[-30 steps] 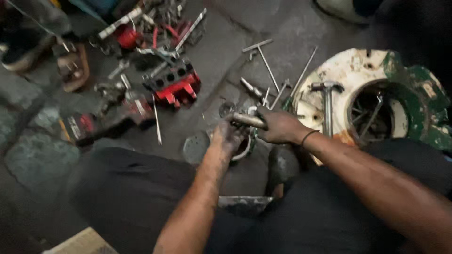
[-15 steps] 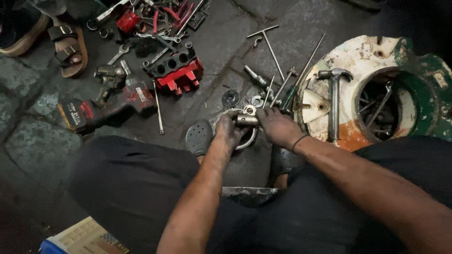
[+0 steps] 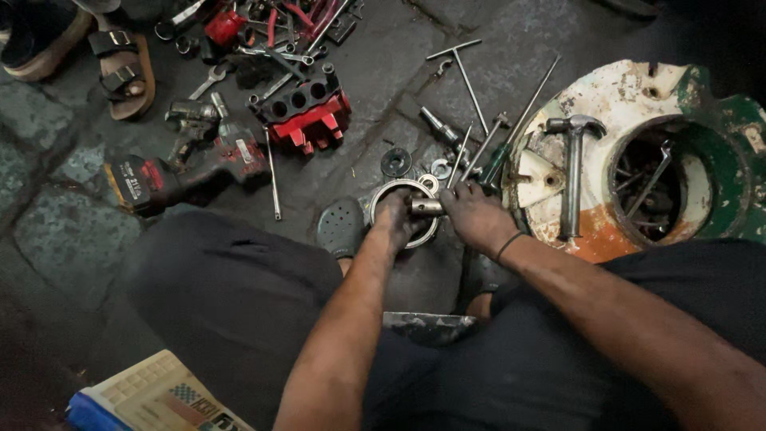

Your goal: The person sits on the floor and repeatedly handles a cylindrical metal part, rotating it and inspecting its surface. They dip the part into a small container of liquid and continue to manipulate it by hand while surrounded by various tools.

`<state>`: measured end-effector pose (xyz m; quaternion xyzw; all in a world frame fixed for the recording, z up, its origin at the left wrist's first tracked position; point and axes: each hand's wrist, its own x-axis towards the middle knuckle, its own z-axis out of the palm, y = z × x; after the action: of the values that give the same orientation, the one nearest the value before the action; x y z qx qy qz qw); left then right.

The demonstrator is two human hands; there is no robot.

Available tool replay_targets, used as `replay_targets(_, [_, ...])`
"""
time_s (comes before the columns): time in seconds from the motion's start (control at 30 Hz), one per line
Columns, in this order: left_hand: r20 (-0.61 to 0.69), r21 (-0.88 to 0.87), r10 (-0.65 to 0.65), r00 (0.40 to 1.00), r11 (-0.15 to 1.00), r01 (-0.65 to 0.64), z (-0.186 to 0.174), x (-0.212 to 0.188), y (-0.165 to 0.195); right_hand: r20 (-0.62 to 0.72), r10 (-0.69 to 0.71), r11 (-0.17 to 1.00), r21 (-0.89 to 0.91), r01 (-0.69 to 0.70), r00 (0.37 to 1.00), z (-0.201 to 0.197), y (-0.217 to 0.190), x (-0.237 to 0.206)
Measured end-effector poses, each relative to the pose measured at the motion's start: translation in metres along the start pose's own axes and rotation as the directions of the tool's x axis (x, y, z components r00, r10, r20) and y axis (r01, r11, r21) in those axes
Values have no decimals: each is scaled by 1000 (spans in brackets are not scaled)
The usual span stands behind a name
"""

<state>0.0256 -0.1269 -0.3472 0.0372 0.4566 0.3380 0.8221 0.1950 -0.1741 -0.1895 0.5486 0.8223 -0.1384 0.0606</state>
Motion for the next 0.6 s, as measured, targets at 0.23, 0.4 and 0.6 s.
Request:
replay_targets(0.23, [-57,-7,-21,998,1000,21,5,1,0,44,-18,999,30,16,999,-2,2,7])
replay_targets(0.4, [-87,-64,23,996,998,-29,2,1,-5,26,12,998,61,-13,1000,6,6,3])
replay_targets(0.6, [-59,21,-26,998,999,27,3,7,-2,44,-25,1000,-12,26,999,3,8,5])
